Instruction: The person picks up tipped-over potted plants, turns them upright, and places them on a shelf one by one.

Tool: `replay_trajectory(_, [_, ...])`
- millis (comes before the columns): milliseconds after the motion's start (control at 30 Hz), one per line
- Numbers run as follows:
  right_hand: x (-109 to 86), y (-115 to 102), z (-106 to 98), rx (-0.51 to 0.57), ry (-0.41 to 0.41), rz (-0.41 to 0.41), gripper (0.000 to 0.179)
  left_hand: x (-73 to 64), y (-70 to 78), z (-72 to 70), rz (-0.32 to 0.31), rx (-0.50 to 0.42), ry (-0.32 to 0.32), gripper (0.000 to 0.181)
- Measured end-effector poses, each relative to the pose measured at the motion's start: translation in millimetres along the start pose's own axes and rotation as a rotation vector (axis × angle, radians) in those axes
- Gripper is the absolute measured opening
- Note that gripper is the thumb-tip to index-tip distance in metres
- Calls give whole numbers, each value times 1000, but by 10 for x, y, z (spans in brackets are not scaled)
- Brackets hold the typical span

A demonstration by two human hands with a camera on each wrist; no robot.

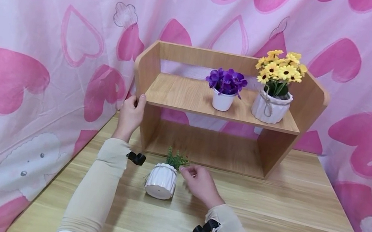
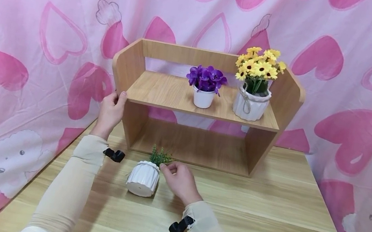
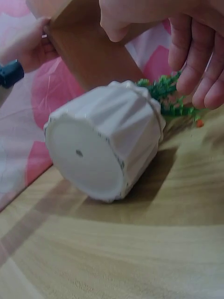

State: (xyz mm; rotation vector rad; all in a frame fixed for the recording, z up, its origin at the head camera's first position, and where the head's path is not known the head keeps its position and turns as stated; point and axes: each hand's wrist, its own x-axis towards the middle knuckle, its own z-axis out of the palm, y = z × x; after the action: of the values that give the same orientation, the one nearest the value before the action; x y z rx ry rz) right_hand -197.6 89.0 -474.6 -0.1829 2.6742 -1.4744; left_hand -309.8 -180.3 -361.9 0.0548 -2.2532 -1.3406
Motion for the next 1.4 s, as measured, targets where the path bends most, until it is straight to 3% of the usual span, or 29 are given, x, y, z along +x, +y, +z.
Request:
replay_trajectory(200, [26, 3, 136, -70, -32, 13, 52, 2, -8, 1, 15, -4, 9, 46])
replay_trajectory(700, [54, -51, 340, -115, -104, 39, 68, -9, -23, -3, 14, -9, 3, 46])
replay_trajectory(900, [71, -68, 396, -96, -119, 99, 69, -11, -19, 2, 22, -5, 7, 46])
replay_trajectory(1400, [121, -112, 434, -38, -119, 167, 75, 20, 21, -1, -84, -19, -76, 56])
